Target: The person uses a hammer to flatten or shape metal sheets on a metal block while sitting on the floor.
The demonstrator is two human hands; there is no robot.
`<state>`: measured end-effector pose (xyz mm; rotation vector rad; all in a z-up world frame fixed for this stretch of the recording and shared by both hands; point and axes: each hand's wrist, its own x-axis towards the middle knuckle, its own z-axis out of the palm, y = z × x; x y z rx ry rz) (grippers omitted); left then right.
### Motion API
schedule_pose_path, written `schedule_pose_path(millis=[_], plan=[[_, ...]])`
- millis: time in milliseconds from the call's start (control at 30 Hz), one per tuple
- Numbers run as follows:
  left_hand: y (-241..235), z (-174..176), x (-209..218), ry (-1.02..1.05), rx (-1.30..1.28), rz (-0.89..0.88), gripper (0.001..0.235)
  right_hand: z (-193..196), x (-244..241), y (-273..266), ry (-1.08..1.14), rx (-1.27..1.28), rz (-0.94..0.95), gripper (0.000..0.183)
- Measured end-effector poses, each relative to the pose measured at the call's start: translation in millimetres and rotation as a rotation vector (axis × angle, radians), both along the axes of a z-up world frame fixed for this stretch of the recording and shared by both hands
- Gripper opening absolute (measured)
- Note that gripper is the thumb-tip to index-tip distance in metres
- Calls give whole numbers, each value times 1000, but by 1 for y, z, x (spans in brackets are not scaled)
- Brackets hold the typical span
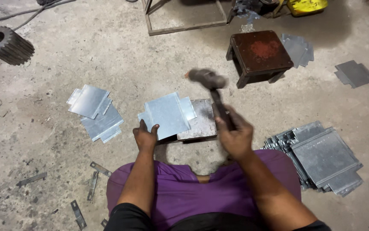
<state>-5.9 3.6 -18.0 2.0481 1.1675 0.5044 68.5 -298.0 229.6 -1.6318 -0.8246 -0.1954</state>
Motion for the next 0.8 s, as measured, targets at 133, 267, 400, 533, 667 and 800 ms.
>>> schedule_pose_path(millis=[133,267,400,533,667,800], plan=[[7,-4,5,-22,31,1,87,-21,2,-9,-291,179,-138,30],[7,-10,6,-18,37,9,87,-114,-8,-22,-132,-229,-151,28],[6,-9,5,-25,28,16,86,-138,-2,-19,228,-711,-74,35],[7,-5,4,2,40,3,86,-85,-4,-2,23,-391,-87,36],[6,-4,0,-15,44,-5,86,-30,-12,-6,47,-240,-62,35],[7,-3,5,-7,4,5,86,-64,-5,-11,-178,-17,-49,18]])
